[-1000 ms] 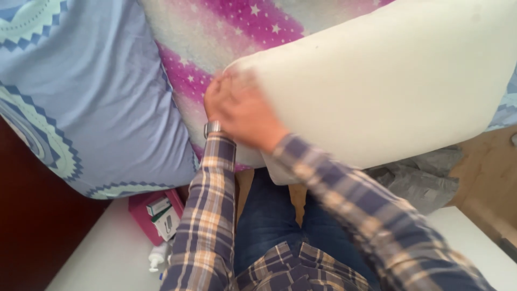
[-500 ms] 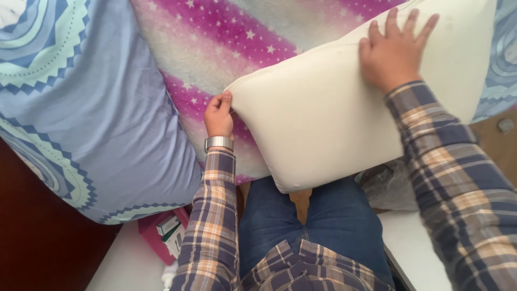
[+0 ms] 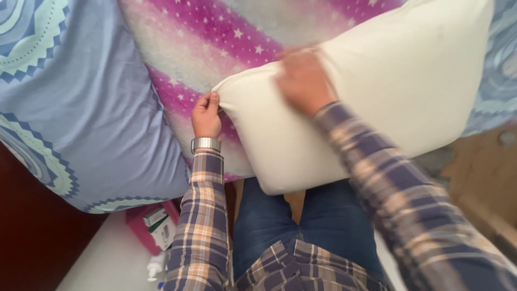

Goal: The person removes a pillowcase from a pillow, folds it, and then puts the same pillowcase back onto the pillow before smoothing it out.

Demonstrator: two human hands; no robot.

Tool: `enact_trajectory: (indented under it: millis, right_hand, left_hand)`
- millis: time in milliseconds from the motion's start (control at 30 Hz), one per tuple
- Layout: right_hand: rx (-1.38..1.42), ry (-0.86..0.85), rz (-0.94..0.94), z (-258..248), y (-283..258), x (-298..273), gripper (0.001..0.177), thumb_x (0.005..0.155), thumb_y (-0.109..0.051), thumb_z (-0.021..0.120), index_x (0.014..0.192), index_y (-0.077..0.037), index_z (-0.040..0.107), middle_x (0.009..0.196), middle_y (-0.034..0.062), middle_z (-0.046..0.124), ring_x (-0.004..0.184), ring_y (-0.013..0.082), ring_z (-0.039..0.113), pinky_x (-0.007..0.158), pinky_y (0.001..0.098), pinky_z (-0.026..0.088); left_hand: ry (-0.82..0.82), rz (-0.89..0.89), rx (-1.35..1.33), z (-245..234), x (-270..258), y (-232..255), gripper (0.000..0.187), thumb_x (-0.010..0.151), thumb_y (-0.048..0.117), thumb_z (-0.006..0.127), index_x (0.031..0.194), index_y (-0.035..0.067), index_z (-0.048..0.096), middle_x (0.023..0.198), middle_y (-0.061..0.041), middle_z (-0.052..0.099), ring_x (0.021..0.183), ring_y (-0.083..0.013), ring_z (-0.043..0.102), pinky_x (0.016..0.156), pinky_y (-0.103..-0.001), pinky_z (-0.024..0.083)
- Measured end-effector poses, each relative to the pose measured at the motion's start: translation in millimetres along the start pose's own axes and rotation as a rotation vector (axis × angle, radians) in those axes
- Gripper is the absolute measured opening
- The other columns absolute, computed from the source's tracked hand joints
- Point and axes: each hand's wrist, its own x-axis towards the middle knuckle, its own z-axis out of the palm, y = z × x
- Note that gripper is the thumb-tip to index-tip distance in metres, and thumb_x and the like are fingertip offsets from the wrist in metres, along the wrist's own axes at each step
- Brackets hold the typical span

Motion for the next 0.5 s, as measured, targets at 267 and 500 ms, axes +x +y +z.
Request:
enact_trajectory:
  millis: [267,500]
  right_hand:
    - [-0.807,0.204,-0.005,-107,172,-50,0.032,0.105,-0.03,0.051,0.116,-0.006,0.069,0.131,0.0222,0.063,0.12,0.0419,0.055,0.102,0.0619,0.034]
    - [-0.141,0.003,-0.21,-22,-9,-21,0.056,0.094,-0.04,0.059,0.13,0.003,0.059,0.142,0.0272,0.054,0.135,0.0449,0.046,0.115,0.0625,0.025]
  left_hand:
    - [0.323,0.07,0.244,11,-4,-25,0.028,0.103,0.026,0.066,0.11,0.0,0.071,0.1,-0.005,0.073,0.091,-0.014,0.063,0.084,-0.03,0.053]
    - [0.527,0.111,0.393,30,-14,-29,0.027,0.104,0.03,0.06,0.11,0.005,0.068,0.102,-0.004,0.072,0.091,-0.0147,0.064,0.083,-0.031,0.053]
